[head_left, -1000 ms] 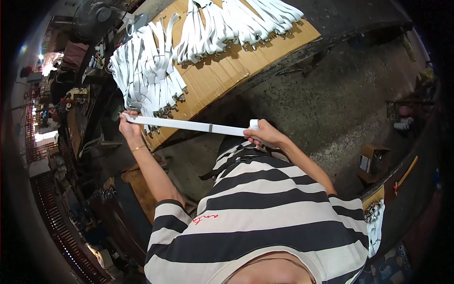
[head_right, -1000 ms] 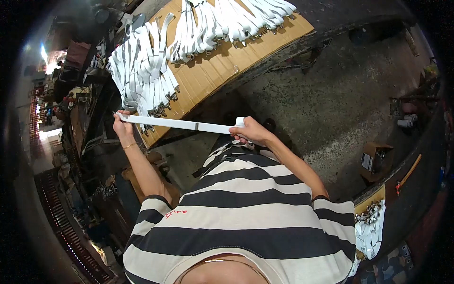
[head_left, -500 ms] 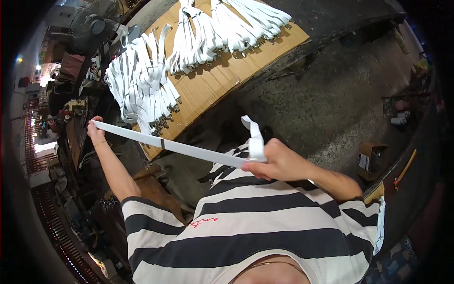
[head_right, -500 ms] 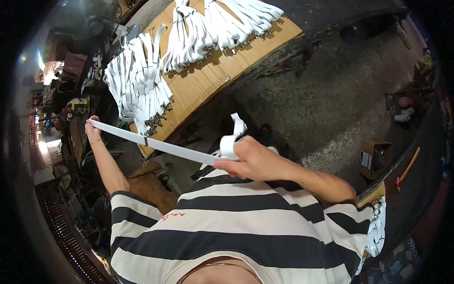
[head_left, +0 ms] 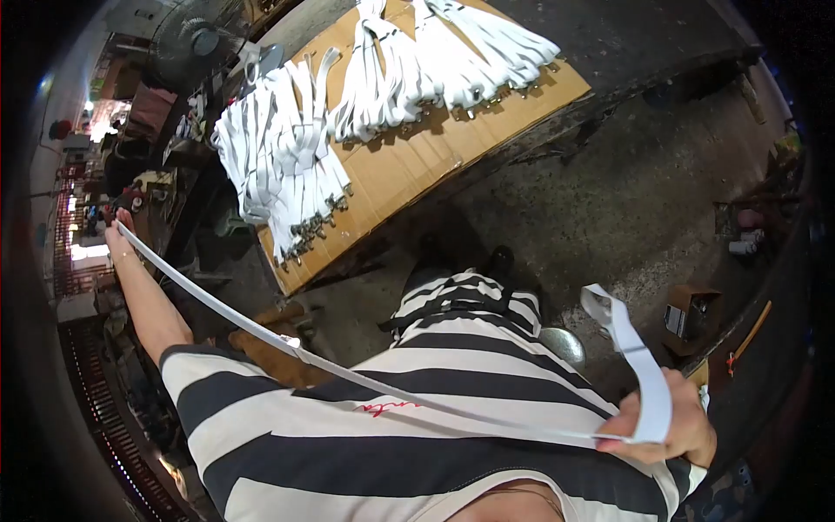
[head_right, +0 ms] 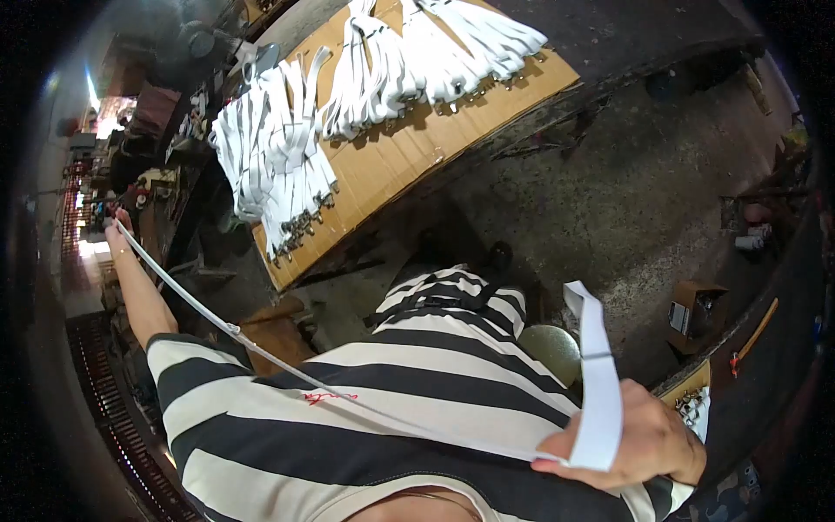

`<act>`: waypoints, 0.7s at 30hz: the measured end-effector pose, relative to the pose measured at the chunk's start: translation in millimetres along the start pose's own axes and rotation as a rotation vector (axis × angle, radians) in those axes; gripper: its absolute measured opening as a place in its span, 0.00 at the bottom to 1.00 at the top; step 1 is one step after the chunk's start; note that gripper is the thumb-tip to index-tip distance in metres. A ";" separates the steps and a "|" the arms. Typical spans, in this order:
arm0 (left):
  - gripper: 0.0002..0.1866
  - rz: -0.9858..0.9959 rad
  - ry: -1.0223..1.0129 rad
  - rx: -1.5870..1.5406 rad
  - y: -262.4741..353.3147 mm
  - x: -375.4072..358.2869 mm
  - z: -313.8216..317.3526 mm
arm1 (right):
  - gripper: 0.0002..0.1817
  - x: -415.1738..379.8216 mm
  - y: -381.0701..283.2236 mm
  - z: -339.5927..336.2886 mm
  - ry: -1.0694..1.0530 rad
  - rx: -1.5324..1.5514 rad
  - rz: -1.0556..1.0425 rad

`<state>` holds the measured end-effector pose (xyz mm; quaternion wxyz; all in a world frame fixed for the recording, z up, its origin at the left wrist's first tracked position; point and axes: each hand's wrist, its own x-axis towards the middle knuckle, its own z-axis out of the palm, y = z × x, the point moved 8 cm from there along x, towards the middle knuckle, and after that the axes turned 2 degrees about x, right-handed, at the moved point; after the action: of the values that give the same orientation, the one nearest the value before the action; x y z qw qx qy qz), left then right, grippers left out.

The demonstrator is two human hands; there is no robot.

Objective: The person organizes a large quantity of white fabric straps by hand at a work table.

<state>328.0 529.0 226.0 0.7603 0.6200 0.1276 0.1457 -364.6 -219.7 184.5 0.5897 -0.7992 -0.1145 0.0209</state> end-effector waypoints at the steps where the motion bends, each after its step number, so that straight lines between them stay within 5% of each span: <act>1: 0.09 0.040 0.039 -0.032 12.9 -13.2 3.6 | 0.08 -5.9 -7.1 -0.6 0.011 -0.013 -0.012; 4: 0.08 0.053 0.041 -0.013 55.8 -6.0 -23.0 | 0.06 -11.7 -28.2 -5.0 -0.099 -0.087 0.013; 7: 0.07 0.059 0.058 0.025 107.8 19.0 -71.5 | 0.08 -83.0 -16.1 9.9 0.157 0.235 0.257; 9: 0.07 0.053 0.060 0.081 127.2 49.4 -95.3 | 0.06 -72.4 -3.8 22.3 -0.014 0.685 0.543; 11: 0.06 0.067 -0.015 0.158 122.0 68.8 -82.3 | 0.14 13.3 -57.3 30.3 -0.452 -0.112 -0.157; 12: 0.07 0.119 -0.109 0.231 96.0 57.3 -52.8 | 0.14 5.2 -49.4 42.0 -0.455 -0.122 -0.155; 14: 0.07 0.231 -0.322 0.353 38.5 33.4 11.5 | 0.10 9.1 -14.6 42.9 -0.082 -0.111 -0.045; 16: 0.04 0.208 -0.064 0.274 -39.5 17.2 67.7 | 0.10 38.2 4.3 45.0 0.117 -0.083 -0.051; 17: 0.01 0.236 0.117 0.241 -78.4 -55.1 102.2 | 0.10 40.2 25.5 51.5 0.194 -0.032 0.055; 18: 0.04 0.166 0.030 0.102 -129.1 -58.2 112.1 | 0.10 64.4 23.9 55.6 0.101 -0.130 0.150; 20: 0.12 0.261 -0.190 0.210 -189.5 -158.7 154.0 | 0.08 59.9 58.9 77.3 0.247 -0.015 0.233; 21: 0.15 0.090 -0.061 0.268 -231.0 -183.1 153.7 | 0.07 55.9 73.5 90.0 0.317 0.062 0.292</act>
<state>230.8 276.7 32.6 0.6668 0.7254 0.0948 0.1422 -313.7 -144.1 93.2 0.6152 -0.7821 0.0973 -0.0165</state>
